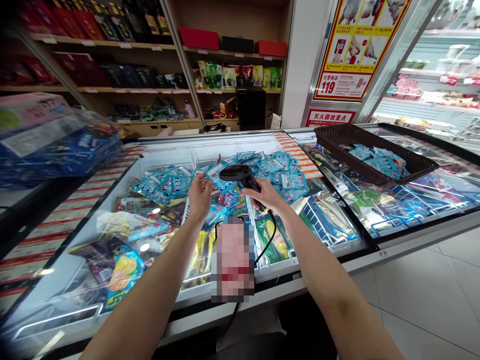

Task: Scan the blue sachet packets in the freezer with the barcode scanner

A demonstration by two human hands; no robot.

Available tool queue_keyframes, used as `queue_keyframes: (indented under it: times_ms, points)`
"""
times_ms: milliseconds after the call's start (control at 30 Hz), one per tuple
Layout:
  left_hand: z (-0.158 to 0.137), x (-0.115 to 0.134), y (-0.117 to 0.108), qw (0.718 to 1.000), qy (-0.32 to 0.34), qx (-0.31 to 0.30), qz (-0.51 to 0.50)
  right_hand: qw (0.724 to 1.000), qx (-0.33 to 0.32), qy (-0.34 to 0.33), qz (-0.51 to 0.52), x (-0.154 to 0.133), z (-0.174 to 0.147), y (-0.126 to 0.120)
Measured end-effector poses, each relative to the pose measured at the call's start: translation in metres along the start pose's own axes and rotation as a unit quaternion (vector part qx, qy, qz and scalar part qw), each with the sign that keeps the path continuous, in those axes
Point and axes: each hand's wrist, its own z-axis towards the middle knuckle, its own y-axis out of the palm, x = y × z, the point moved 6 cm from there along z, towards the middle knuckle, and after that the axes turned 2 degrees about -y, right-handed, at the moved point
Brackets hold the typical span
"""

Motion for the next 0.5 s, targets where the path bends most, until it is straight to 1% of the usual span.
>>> queue_keyframes:
  times_ms: [133, 233, 500]
  points:
    - [-0.0004, 0.0025, -0.0013, 1.000, 0.019, 0.005, 0.021, 1.000, 0.006, -0.003, 0.005, 0.0000, -0.0001, 0.0006]
    - [-0.0018, 0.0074, -0.0014, 0.999, 0.032, 0.009, 0.026, 1.000, -0.004, 0.002, 0.000, -0.0013, -0.0011, 0.0023]
    - [-0.0017, 0.0074, -0.0014, 0.999, 0.030, 0.014, 0.039, 1.000, -0.013, -0.004, 0.006, -0.0007, -0.0009, 0.0026]
